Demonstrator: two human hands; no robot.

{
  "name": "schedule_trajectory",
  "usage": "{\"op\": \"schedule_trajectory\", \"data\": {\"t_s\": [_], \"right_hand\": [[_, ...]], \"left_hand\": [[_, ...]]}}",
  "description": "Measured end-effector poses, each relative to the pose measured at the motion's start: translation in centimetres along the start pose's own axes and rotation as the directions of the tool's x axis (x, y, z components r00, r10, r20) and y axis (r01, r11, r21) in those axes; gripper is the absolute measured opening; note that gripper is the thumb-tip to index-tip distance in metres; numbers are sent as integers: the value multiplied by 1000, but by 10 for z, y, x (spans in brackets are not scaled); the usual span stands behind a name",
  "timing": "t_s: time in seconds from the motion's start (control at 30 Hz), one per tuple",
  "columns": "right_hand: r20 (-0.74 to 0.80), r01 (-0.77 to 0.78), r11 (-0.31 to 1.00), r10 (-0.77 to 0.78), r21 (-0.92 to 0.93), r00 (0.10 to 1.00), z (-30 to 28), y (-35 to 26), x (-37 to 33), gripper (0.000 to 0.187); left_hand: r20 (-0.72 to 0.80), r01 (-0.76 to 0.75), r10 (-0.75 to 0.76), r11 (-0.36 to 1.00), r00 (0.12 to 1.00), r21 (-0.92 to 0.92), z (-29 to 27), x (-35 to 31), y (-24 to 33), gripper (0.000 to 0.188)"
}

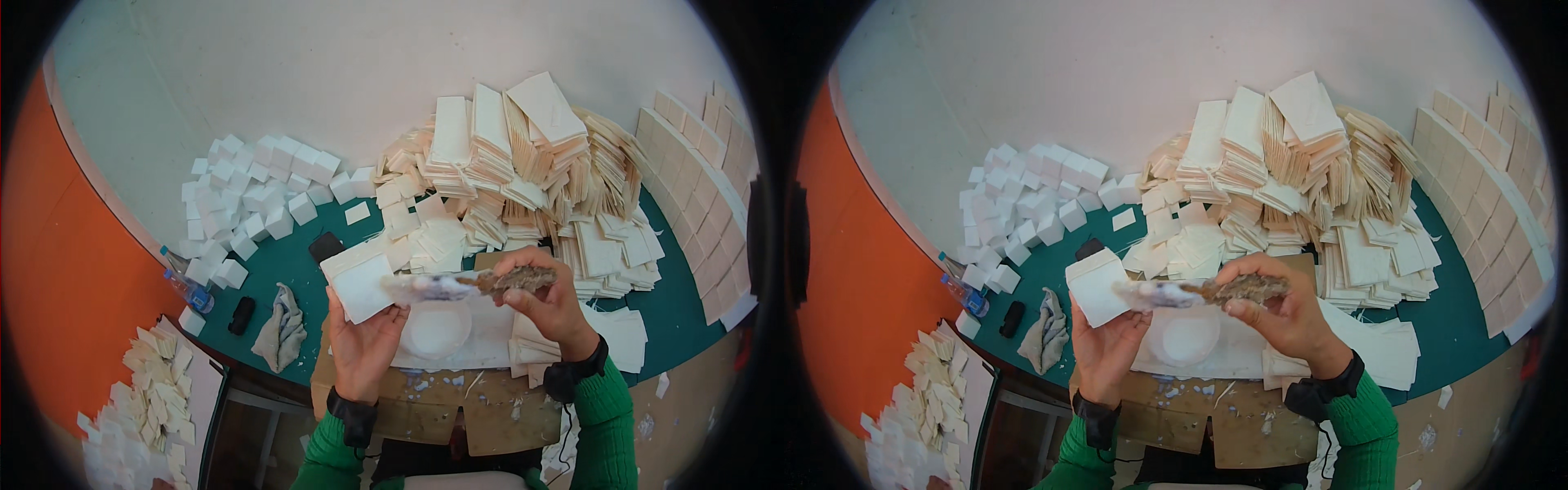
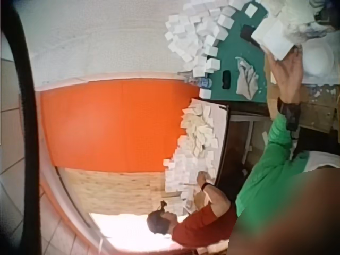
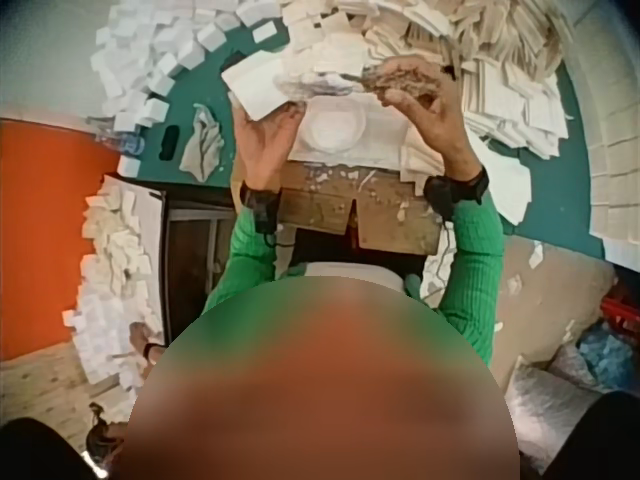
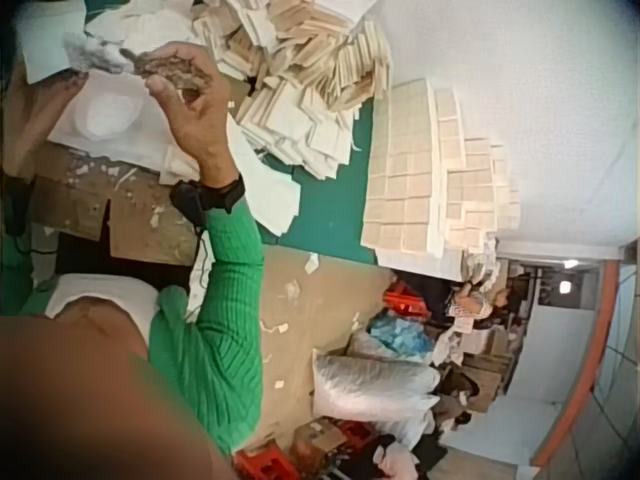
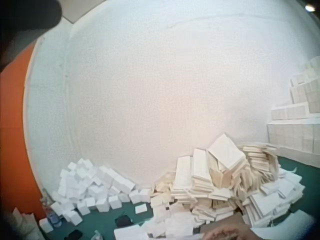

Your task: Applying adhesive paste to small blocks and attaching paper strips to assemble components.

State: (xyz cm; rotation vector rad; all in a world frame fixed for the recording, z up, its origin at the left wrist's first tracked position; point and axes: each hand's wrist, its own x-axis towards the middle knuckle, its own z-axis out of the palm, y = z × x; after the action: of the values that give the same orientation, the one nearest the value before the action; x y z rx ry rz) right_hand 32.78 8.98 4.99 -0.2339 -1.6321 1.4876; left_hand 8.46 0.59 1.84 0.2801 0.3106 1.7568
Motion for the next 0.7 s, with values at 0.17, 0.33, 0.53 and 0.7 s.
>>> {"op": "schedule_trajectory", "data": {"t_s": [0.17, 0.33, 0.53, 0.7], "right_hand": [[-35, 21, 994, -25, -110, 999, 8, 3, 4, 28], [-91, 77, 996, -80, -35, 993, 4, 2, 3, 28], [-41, -117, 993, 117, -5, 992, 4, 1, 3, 28], [-92, -149, 987, 155, 63, 984, 4, 5, 6, 29]], "left_hand": [[18, 2, -2, 1000, 1000, -6, 1, -1, -2, 58], [40, -5, 5, 1000, 999, 3, -2, 2, 0, 57], [88, -41, 36, 998, 995, 50, -3, 1, 2, 52], [3, -117, 117, 992, 993, 45, 7, -1, -4, 51]]}}
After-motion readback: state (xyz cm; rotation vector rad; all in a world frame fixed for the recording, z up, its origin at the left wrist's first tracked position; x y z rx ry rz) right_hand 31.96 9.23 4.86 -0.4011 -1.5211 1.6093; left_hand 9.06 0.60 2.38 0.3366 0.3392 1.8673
